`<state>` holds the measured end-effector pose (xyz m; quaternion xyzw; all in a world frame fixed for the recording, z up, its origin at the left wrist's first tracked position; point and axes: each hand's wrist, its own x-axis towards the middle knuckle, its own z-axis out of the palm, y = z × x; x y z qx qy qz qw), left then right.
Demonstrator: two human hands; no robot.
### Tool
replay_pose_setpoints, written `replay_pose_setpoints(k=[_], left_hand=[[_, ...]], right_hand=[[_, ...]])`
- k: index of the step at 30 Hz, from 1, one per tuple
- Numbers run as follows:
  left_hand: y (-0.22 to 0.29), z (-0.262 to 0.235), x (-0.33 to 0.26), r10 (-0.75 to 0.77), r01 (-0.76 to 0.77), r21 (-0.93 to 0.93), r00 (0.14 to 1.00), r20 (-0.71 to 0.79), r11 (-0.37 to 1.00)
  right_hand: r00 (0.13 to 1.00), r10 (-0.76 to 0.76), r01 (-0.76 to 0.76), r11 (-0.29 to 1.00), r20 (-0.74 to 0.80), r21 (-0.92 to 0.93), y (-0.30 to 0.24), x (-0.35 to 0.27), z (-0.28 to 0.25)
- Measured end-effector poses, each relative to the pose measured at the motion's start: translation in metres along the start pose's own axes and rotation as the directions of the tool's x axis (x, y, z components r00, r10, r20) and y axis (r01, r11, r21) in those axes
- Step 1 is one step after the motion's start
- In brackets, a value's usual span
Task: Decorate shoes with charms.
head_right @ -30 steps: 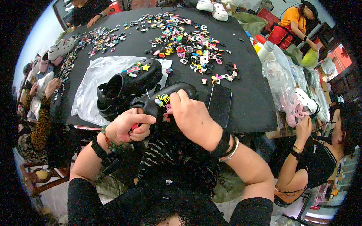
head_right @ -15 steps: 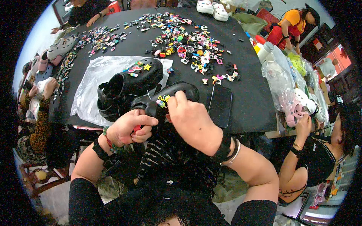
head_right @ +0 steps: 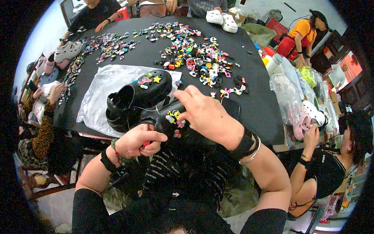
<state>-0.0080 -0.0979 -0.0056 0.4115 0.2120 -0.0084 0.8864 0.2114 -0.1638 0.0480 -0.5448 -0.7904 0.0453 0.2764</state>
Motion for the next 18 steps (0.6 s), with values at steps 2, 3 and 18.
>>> replay_pose_setpoints(k=[2, 3, 18], left_hand=[[-0.001, 0.002, -0.001, 0.01, -0.009, 0.03, 0.999, -0.034, 1.0], [-0.004, 0.0, 0.0, 0.003, -0.003, 0.018, 0.999, -0.037, 1.0], [0.002, 0.001, 0.002, 0.001, -0.003, -0.035, 0.998, -0.071, 0.999]], right_hand=[[0.999, 0.016, -0.015, 1.0, 0.029, -0.025, -0.002, 0.006, 0.001], [0.994, 0.004, -0.007, 1.0, 0.114, 0.03, 0.002, 0.006, 0.006], [0.996, -0.09, 0.087, 0.978, 0.006, 0.19, 0.015, 0.004, 0.027]])
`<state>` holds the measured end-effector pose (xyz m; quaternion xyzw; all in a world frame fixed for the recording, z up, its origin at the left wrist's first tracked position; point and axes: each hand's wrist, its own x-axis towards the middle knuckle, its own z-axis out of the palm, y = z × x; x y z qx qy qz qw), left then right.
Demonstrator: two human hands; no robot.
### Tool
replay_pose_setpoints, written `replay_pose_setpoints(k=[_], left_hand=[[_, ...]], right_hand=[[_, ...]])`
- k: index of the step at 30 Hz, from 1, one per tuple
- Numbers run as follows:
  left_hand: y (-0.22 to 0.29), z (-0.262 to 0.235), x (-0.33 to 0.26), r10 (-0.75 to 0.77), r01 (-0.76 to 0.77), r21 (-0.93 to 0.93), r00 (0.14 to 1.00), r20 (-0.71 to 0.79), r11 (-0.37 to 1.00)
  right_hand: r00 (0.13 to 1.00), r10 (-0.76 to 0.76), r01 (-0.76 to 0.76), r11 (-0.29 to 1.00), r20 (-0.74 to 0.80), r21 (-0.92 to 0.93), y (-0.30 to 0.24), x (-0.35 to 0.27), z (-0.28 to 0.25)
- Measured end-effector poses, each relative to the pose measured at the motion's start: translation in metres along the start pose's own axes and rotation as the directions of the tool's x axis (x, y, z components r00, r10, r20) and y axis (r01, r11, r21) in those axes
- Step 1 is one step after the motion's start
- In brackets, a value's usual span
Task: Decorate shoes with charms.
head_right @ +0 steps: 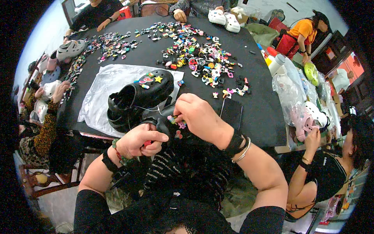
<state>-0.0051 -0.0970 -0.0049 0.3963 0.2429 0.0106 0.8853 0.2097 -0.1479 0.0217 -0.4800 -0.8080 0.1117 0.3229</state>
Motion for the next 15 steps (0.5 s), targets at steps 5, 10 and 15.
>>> replay_pose_setpoints(k=[5, 10, 15], left_hand=[[0.001, -0.001, 0.0, 0.008, -0.01, 0.041, 0.998, 0.056, 0.999], [-0.001, -0.002, -0.002, -0.003, 0.001, 0.036, 0.998, 0.069, 0.999], [-0.003, 0.001, -0.003, 0.008, -0.011, 0.042, 0.998, 0.066, 0.999]], right_hand=[[0.981, -0.128, 0.119, 0.991, -0.143, -0.068, -0.001, -0.01, 0.007], [1.0, -0.009, 0.01, 0.999, 0.017, -0.041, -0.006, 0.003, -0.007], [0.985, -0.114, 0.141, 0.963, 0.13, -0.23, 0.002, -0.003, -0.01]])
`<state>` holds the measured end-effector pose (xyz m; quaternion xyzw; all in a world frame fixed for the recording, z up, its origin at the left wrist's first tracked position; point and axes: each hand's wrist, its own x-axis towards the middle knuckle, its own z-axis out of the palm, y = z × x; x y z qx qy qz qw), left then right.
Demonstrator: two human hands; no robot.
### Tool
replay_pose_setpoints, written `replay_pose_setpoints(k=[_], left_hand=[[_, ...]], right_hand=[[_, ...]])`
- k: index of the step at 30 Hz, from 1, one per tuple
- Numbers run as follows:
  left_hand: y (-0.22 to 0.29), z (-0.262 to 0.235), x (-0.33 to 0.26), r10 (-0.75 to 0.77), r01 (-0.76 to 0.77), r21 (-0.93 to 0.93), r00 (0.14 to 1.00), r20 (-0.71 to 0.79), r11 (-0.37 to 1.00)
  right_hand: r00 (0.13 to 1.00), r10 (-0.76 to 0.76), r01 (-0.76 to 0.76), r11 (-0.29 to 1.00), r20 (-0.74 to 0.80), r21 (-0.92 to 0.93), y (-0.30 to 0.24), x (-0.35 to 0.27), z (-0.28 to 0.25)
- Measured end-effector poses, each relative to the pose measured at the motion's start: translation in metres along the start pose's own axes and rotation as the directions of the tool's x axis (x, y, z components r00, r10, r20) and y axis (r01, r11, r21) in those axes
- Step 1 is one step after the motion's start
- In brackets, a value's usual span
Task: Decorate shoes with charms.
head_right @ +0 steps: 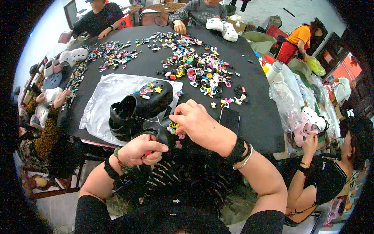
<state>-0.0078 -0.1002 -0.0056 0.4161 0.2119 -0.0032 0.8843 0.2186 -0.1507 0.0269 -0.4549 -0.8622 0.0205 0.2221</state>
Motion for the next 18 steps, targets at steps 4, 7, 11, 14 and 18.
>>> replay_pose_setpoints(k=[4, 7, 11, 14, 18], left_hand=[[0.005, 0.001, -0.002, -0.013, 0.013, 0.002, 1.0, -0.018, 1.0], [0.007, 0.002, 0.001, -0.022, 0.023, 0.012, 0.999, -0.036, 1.0], [0.007, 0.001, 0.001, 0.001, -0.001, 0.002, 0.998, -0.069, 1.0], [0.005, -0.002, 0.001, -0.013, 0.012, -0.03, 0.999, -0.04, 0.999], [0.005, -0.002, 0.001, -0.007, 0.006, -0.043, 1.0, -0.01, 0.999]], right_hand=[[0.987, -0.018, 0.028, 0.998, -0.157, 0.059, -0.006, 0.003, 0.004], [0.977, 0.047, -0.03, 0.996, -0.207, 0.087, -0.007, -0.001, 0.011], [0.968, 0.054, -0.029, 0.994, -0.243, 0.105, -0.008, -0.003, 0.016], [0.941, -0.011, 0.04, 0.996, -0.337, 0.079, -0.007, -0.007, 0.025], [0.921, -0.076, 0.065, 0.997, -0.382, -0.041, -0.007, -0.015, 0.032]])
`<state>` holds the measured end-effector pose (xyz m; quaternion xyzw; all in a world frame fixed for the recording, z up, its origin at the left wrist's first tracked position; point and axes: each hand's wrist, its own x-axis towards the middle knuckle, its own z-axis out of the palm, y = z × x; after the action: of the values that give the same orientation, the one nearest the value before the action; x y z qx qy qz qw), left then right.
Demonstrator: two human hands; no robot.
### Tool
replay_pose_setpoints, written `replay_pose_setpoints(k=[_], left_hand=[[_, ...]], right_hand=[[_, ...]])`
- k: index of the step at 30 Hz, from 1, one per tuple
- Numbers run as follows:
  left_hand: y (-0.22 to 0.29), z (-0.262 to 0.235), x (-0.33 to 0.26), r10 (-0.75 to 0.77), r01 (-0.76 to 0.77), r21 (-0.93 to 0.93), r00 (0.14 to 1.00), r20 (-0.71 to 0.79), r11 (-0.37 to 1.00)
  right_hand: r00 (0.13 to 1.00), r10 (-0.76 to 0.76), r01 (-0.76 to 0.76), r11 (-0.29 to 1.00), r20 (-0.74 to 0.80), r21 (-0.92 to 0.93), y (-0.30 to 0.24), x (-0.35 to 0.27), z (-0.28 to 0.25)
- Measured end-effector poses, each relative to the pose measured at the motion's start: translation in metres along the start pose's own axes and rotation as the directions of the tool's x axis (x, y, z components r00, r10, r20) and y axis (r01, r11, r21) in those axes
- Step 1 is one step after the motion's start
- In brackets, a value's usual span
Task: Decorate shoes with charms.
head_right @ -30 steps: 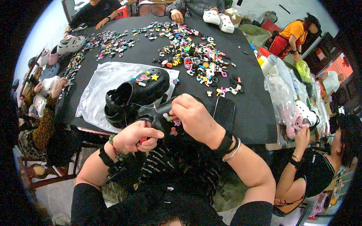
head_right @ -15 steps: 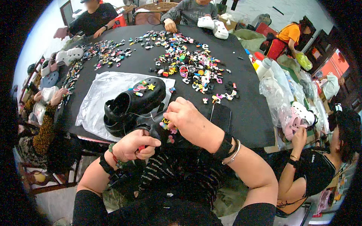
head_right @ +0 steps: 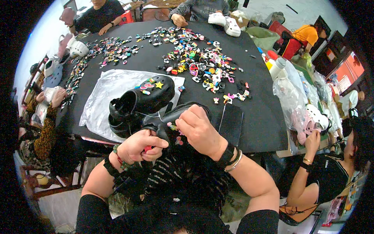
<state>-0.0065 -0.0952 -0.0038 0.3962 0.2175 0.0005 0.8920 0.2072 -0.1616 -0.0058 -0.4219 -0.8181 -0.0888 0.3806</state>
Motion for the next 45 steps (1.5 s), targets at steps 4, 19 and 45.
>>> replay_pose_setpoints(k=[4, 19, 45], left_hand=[[-0.001, -0.001, -0.001, -0.012, 0.012, -0.003, 1.0, -0.005, 1.0], [0.007, -0.002, 0.006, 0.022, -0.025, -0.075, 0.999, -0.039, 0.997], [0.005, -0.002, 0.007, 0.05, -0.053, -0.027, 0.995, -0.081, 0.998]], right_hand=[[0.999, -0.054, 0.053, 0.997, -0.002, -0.056, 0.001, -0.005, 0.002], [0.993, 0.118, -0.116, 0.99, -0.012, 0.084, 0.006, 0.008, -0.011], [0.894, -0.179, 0.178, 0.983, 0.411, 0.04, 0.04, 0.041, -0.018]])
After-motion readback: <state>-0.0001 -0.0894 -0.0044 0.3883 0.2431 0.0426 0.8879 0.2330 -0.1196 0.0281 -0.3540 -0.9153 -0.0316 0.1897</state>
